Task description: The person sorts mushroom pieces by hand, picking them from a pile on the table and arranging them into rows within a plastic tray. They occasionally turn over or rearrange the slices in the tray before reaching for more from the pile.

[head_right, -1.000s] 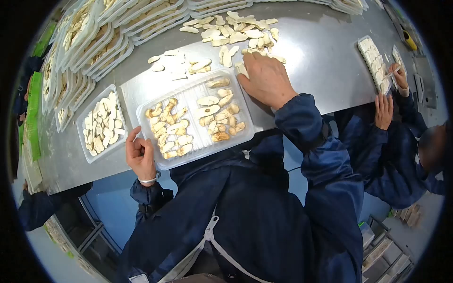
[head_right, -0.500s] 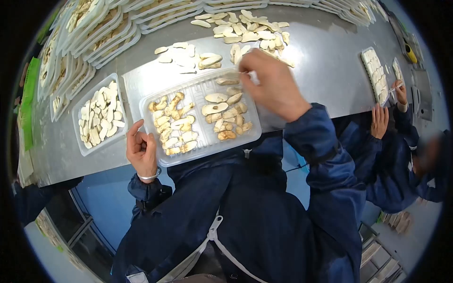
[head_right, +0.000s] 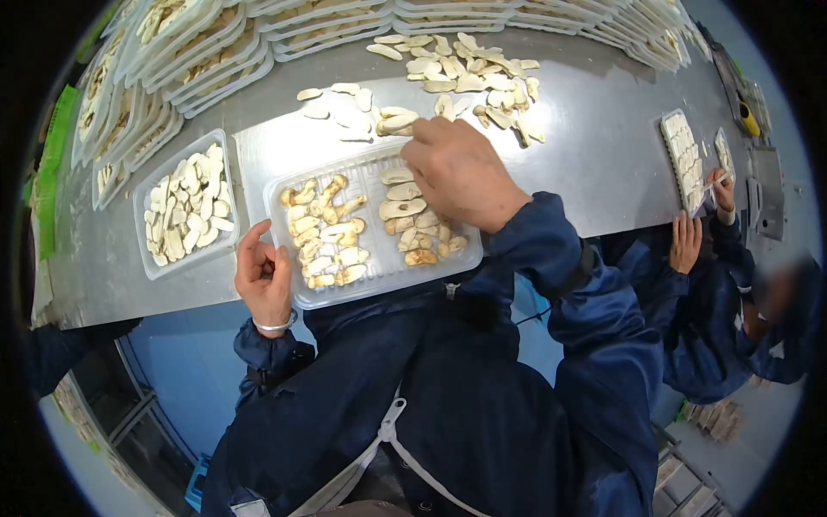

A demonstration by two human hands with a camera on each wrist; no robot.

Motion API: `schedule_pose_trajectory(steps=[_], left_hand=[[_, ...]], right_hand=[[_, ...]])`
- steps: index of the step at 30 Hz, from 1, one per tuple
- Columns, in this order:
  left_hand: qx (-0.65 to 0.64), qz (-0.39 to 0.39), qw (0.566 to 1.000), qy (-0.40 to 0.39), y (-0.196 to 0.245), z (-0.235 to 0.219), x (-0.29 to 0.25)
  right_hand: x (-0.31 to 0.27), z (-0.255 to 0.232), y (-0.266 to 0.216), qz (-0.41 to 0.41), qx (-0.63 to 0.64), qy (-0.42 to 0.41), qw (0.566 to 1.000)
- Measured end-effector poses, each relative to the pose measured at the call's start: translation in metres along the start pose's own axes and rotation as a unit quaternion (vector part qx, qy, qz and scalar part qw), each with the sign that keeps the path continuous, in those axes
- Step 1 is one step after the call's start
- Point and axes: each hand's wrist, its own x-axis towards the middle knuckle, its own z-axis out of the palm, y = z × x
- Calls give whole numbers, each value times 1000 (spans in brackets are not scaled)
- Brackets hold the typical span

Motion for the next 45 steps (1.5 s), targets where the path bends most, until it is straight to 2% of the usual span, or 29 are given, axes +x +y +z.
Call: schedule_pose_trajectory(steps=[5,9,13,20,24,27,31,39,45], left_hand=[[10,-9,1000,-1,2,0,1],[3,-12,1000,4,2,0,0],[4,-12,1000,7,2,1,0],[1,2,1000,7,3,0,1],[16,17,1000,11,1,1,2],[10,11,1000,13,0,1,1],[1,-5,1000,11,4,2,3],[7,17,1000,25,0,4,2],[11,22,1000,18,-1,3,2]], right_hand=[[27,-17,24,30,-46,22,998],[48,-12,29,-3,-56,-61,997],[63,-2,33,8,-63,-136,989],[67,5,41,-22,-66,-120,990],[64,8,46,-17,-119,-130,984],[66,2,41,1,-90,-147,985],[66,5,40,-6,-84,-137,987],[65,3,42,-24,-110,-132,985],[63,8,57,-34,-130,-4,991]])
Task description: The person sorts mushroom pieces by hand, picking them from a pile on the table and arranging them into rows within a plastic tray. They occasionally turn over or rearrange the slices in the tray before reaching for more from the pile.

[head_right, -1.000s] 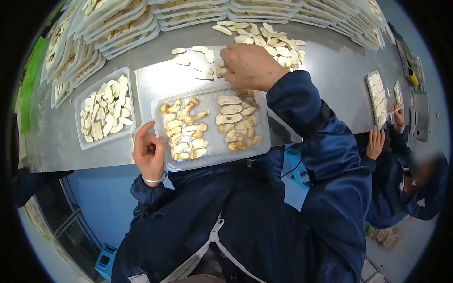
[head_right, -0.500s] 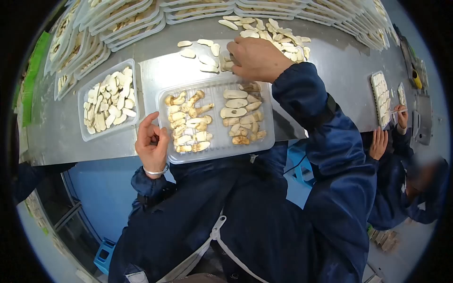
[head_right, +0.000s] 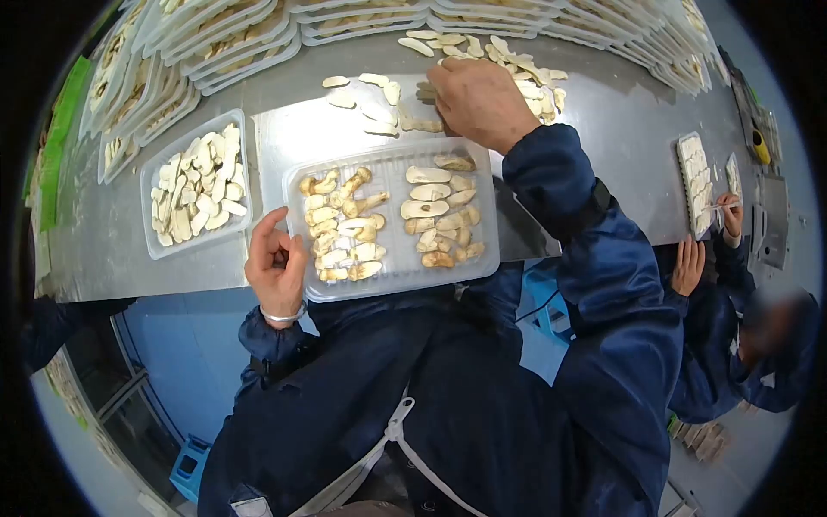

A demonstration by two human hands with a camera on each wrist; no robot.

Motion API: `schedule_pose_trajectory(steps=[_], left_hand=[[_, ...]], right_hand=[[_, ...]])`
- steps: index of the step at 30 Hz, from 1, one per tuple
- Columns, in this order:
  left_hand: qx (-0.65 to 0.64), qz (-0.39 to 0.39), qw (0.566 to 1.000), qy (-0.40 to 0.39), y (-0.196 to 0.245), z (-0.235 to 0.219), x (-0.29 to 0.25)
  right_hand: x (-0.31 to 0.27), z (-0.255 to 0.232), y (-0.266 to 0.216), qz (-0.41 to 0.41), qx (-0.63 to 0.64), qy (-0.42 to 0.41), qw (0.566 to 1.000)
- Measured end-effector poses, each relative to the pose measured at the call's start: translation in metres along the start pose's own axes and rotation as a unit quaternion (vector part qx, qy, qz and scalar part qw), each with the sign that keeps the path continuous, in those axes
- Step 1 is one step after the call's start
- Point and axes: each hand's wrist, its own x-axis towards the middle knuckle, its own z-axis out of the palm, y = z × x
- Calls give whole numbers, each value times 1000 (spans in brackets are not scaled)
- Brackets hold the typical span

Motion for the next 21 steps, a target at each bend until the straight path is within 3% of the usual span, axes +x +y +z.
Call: schedule_pose_trajectory(steps=[3,6,8,21], left_hand=[[7,-3,1000,0,4,0,1],[-5,-6,1000,3,0,1,0],[-7,3,1000,3,-4,1,0],[-8,-12,1000,1,2,2,-1]], right_hand=[[-2,-13,-6,27,49,35,998],[-10,-37,-37,12,153,5,988],[-18,-38,-55,-36,156,-13,987],[-16,-22,-89,-114,19,-78,990]])
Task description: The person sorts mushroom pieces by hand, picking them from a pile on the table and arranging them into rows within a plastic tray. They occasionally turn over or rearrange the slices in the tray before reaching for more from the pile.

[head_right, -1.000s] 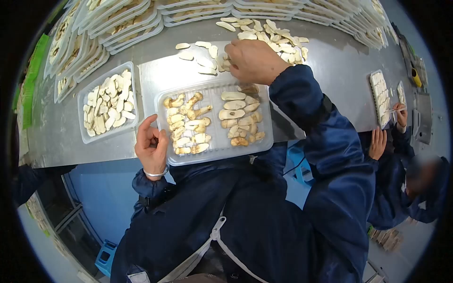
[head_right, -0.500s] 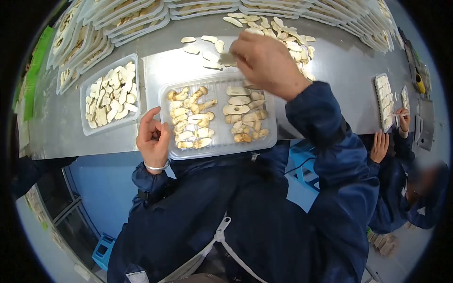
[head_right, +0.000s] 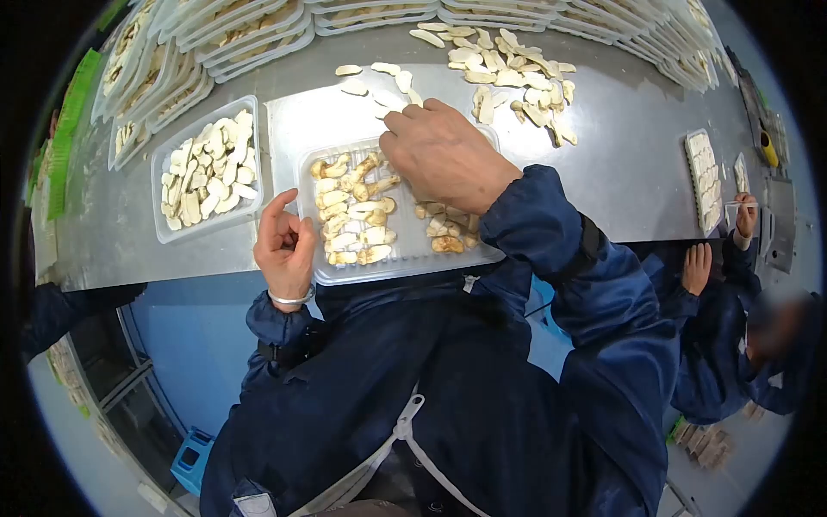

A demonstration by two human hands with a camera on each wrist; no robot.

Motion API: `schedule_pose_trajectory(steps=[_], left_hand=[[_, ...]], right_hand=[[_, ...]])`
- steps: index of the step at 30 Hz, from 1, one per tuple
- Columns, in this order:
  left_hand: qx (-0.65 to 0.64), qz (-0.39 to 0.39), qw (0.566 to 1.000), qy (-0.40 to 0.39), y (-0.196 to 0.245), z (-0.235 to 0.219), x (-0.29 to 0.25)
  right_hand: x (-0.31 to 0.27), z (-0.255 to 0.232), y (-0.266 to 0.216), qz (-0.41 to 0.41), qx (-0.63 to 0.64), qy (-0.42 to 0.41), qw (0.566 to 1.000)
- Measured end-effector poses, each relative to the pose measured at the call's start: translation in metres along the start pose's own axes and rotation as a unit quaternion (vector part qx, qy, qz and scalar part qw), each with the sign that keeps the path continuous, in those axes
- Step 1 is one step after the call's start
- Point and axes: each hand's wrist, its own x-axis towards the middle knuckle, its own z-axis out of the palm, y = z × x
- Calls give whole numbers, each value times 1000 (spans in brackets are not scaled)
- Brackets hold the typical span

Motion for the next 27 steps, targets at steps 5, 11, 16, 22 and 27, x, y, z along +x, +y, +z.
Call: schedule_pose_trajectory(steps=[5,11,16,22,27], left_hand=[[8,-3,1000,-3,2,-1,0],[-4,4,1000,13,0,0,1],[9,15,1000,11,-3,0,1],[-48,-23,998,24,-3,-2,-1],[-35,-36,998,23,2,-2,2]], right_hand=[[-2,5,1,8,5,40,999],[-30,-16,21,133,54,54,988],[-42,-19,25,158,104,71,979],[-26,-12,59,168,77,49,982],[-7,5,66,160,79,12,984]])
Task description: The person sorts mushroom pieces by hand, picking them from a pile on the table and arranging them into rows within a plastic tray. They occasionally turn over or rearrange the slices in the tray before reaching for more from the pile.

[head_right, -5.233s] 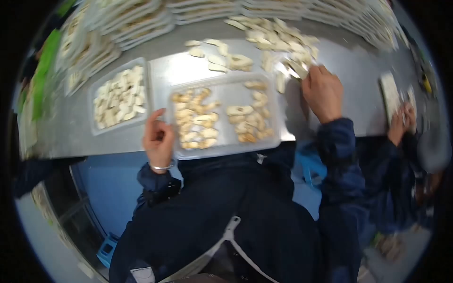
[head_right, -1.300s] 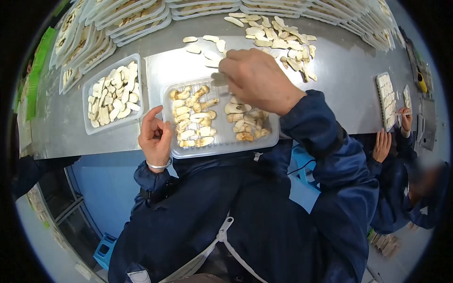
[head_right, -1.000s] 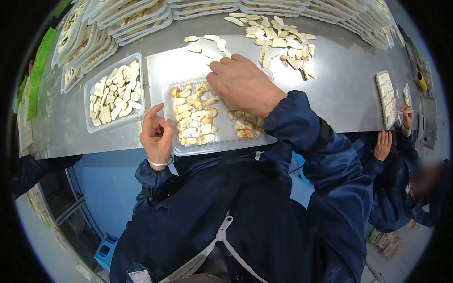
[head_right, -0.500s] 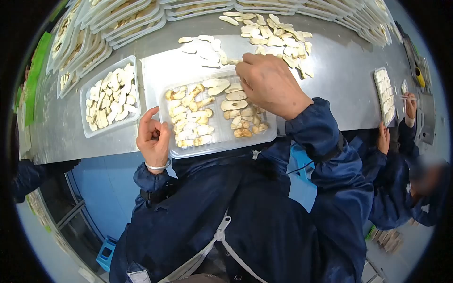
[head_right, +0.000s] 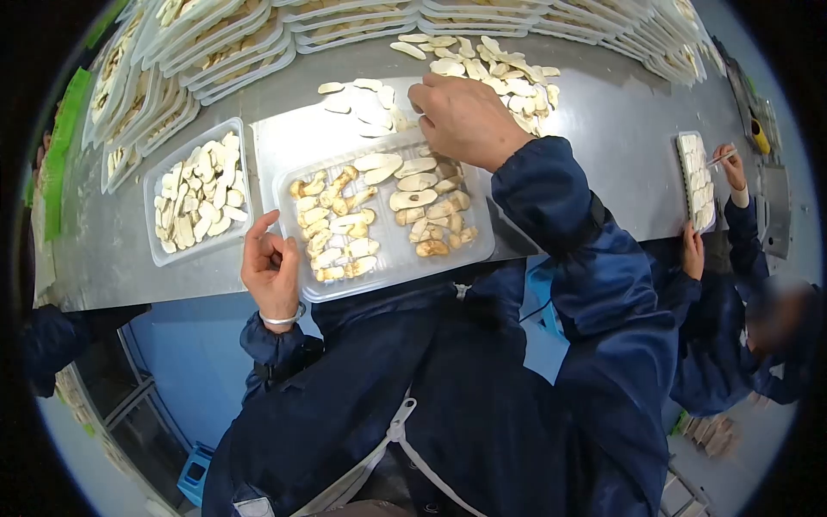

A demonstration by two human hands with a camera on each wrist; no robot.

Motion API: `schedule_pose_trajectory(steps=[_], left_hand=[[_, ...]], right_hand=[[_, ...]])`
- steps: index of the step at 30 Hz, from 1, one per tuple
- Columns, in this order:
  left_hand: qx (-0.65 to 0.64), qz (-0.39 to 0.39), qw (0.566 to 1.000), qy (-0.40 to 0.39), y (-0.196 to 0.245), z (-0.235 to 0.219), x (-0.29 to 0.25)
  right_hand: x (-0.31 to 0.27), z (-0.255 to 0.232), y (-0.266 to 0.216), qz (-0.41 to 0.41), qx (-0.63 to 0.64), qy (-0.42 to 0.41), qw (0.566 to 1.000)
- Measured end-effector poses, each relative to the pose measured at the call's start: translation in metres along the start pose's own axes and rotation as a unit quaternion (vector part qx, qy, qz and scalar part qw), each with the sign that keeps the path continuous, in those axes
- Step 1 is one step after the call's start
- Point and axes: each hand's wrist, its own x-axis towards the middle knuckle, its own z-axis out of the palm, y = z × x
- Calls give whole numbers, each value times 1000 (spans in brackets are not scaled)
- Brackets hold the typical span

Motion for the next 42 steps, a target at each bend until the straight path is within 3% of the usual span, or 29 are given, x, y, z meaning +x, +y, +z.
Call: schedule_pose_trajectory(steps=[8,14,42], left_hand=[[3,-15,999,-33,2,-8,3],[6,-10,998,-56,3,-8,5],[12,9,999,-34,0,-5,3]], right_hand=[[8,-7,15,57,-1,-151,987],[7,9,13,-21,34,-63,997],[23,14,18,-78,-3,-62,995]])
